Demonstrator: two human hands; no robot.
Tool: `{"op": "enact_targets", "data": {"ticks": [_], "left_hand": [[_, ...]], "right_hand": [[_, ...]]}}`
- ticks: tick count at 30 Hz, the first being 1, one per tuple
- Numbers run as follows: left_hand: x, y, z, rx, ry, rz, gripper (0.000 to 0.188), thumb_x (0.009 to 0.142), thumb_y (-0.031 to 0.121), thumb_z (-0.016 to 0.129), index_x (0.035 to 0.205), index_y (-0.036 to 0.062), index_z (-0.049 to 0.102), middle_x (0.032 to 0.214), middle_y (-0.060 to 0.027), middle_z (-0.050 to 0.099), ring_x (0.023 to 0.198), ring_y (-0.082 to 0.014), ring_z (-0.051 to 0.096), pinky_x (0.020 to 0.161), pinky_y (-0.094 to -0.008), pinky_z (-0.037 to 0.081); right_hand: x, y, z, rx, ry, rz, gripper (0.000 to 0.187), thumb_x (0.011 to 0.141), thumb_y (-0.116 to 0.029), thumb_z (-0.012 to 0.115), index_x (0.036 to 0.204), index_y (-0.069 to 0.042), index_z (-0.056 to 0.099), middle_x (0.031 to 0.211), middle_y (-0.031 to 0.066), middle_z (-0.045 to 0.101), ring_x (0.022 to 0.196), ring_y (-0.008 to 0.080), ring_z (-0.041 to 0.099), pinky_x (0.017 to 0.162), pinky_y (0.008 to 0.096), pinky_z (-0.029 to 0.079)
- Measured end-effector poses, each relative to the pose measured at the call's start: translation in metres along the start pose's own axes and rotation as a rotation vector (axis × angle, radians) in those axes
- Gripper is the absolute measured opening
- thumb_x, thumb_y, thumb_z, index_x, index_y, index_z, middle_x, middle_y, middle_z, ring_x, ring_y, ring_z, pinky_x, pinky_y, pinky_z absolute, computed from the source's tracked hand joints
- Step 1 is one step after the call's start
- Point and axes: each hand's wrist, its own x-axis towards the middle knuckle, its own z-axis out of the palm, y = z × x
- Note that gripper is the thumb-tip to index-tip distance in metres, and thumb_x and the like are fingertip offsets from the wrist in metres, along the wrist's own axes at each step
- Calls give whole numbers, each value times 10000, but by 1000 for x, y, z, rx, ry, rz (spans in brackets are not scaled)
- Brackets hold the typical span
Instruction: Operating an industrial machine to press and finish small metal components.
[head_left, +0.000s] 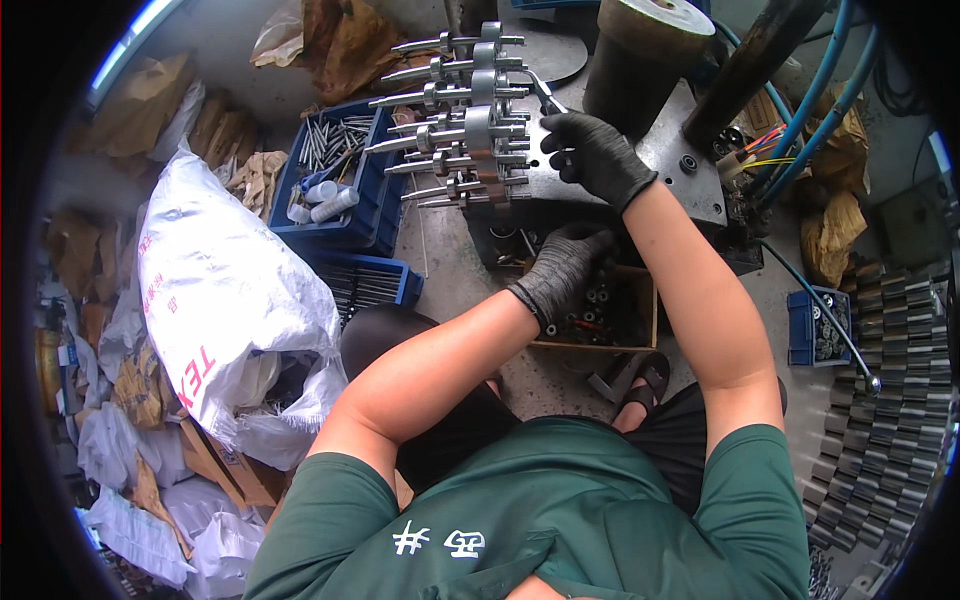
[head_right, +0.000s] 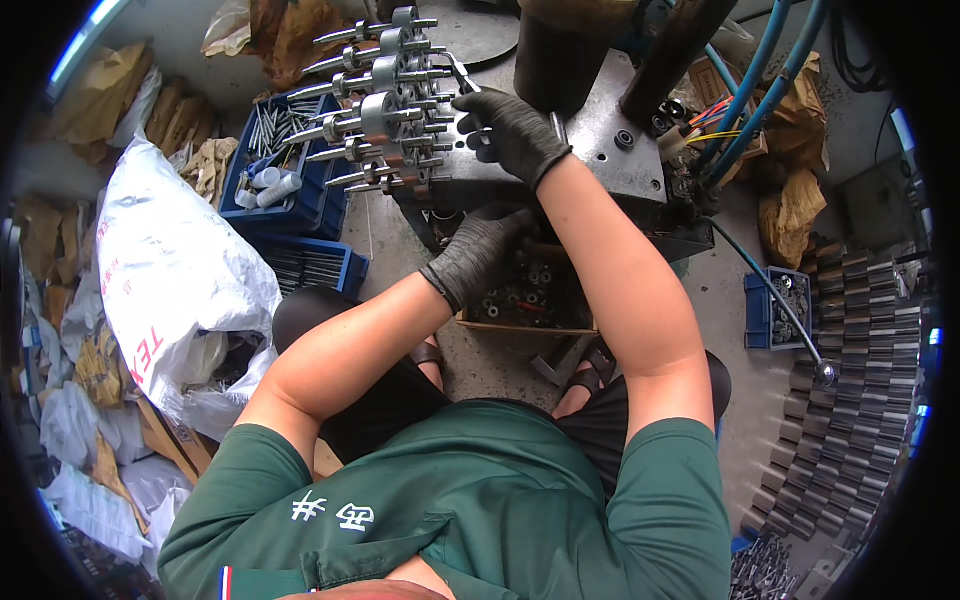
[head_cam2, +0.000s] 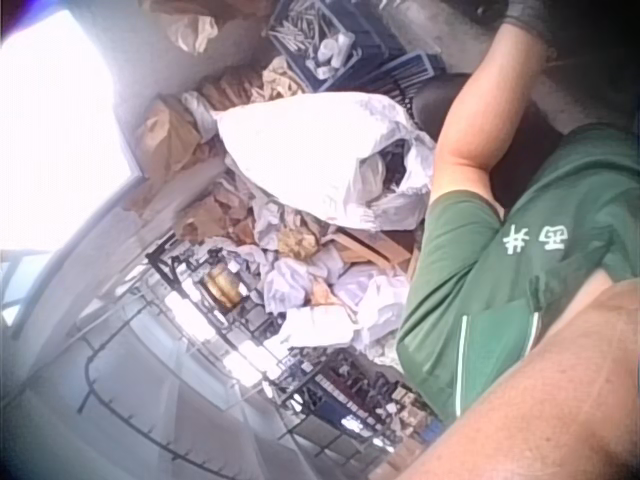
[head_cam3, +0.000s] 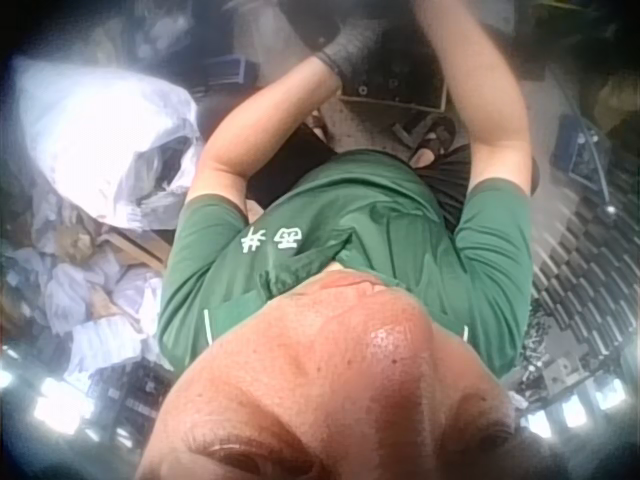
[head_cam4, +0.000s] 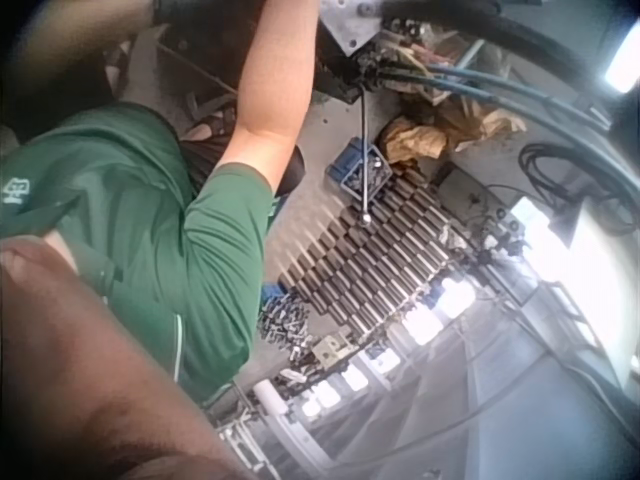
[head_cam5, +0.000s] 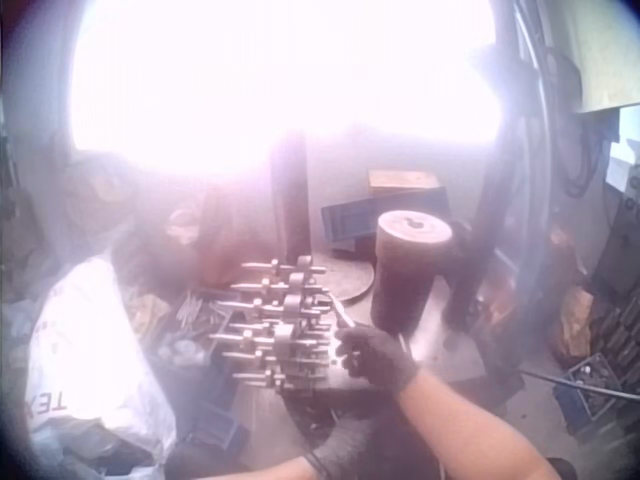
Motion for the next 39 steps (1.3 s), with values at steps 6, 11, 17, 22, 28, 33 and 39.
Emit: {"op": "enact_targets", "data": {"ticks": [6,11,17,22,28,33,39], "left_hand": [[6,-7,-4,82,74,231,215,942,222,623,1076,54,630,924,-48,629,761,-161,607,670,-311,517],[-4,10,1,-57,-4,58,217,944,193,641,1117,65,609,954,-49,635,809,-148,613,701,-285,528],[-5,10,-6,-309,-24,59,179,946,135,636,1112,76,610,980,-66,654,834,-157,632,714,-263,544],[-8,22,4,-313,-6,37,161,943,143,635,1081,63,615,997,-65,665,854,-163,640,748,-280,552],[-8,20,3,-389,-39,37,134,901,154,665,1005,79,628,1021,-57,669,877,-151,634,832,-319,542],[2,10,-11,-385,-207,99,141,889,205,671,966,103,612,947,-31,639,803,-136,607,832,-363,539],[-3,12,-5,-322,-42,48,181,919,266,641,976,99,596,895,-25,624,764,-123,593,742,-325,543]], "right_hand": [[-47,-12,-22,453,-180,87,358,908,-325,640,1177,-90,607,869,80,628,673,163,586,549,249,479],[-129,6,-62,331,18,52,321,896,-313,673,1130,-104,609,835,55,636,653,142,600,547,260,489],[-191,17,-69,42,149,43,615,876,-245,695,1419,-59,473,875,22,619,694,89,603,601,228,500],[-200,28,-72,-127,163,-25,660,857,-173,737,1440,-53,453,897,5,600,732,73,579,656,235,501],[-201,38,-79,-335,104,-131,687,837,-165,762,1440,-41,458,944,11,600,856,97,582,791,255,499],[-200,44,-80,-687,147,-398,661,800,-152,768,1397,-31,511,1024,72,608,890,161,608,838,307,512],[-200,34,-72,-1075,184,-405,613,721,-67,724,1320,-99,596,1063,189,601,952,350,638,847,415,535]]}}
